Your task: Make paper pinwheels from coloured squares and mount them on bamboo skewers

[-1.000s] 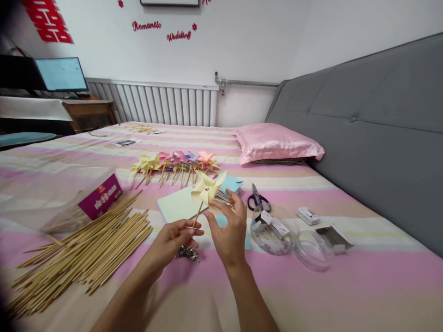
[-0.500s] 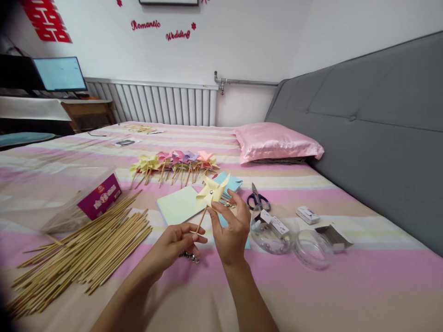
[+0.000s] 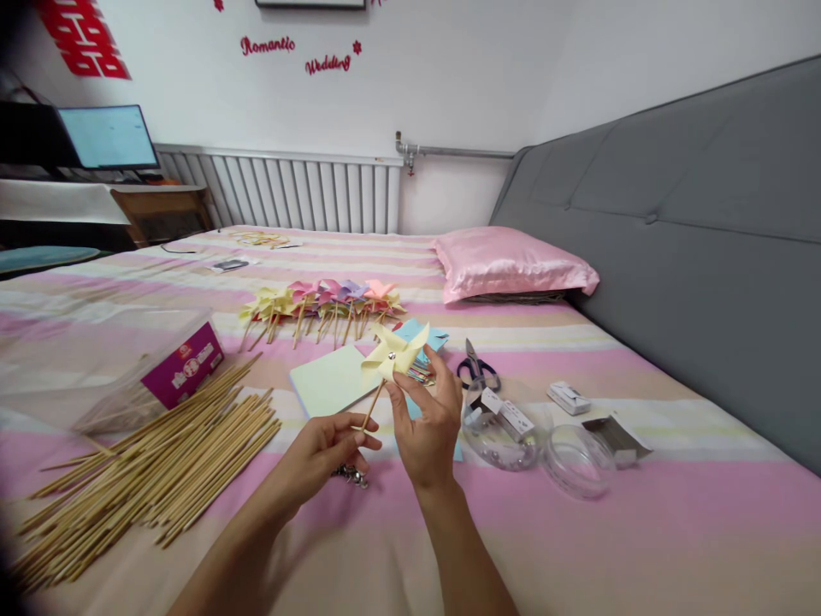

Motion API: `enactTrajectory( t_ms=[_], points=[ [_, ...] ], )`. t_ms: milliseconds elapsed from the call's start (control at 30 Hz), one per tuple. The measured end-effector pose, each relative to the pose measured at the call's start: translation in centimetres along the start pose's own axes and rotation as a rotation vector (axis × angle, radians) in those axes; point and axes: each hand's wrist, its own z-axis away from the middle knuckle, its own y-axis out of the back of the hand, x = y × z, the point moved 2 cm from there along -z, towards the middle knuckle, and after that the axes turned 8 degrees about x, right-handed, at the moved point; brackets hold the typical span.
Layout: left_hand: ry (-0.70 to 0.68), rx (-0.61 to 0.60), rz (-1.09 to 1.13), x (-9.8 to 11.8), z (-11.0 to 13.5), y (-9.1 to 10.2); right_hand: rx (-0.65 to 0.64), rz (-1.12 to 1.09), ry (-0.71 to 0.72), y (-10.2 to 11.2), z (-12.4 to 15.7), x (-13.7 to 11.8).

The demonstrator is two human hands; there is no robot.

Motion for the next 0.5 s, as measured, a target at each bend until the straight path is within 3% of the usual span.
enactTrajectory(
  t_ms=[267, 500],
  points=[
    [-0.009, -0.021, -0.025, -0.21, -0.12, -0.02, -0.077, 0.031, -0.001, -0.07, -0.01, 0.00],
    [-0.025, -0.033, -0.066, -0.30, -0.08, 0.10, -0.181, -0.048, -0.086, -0.23, -0.17, -0.04]
  ],
)
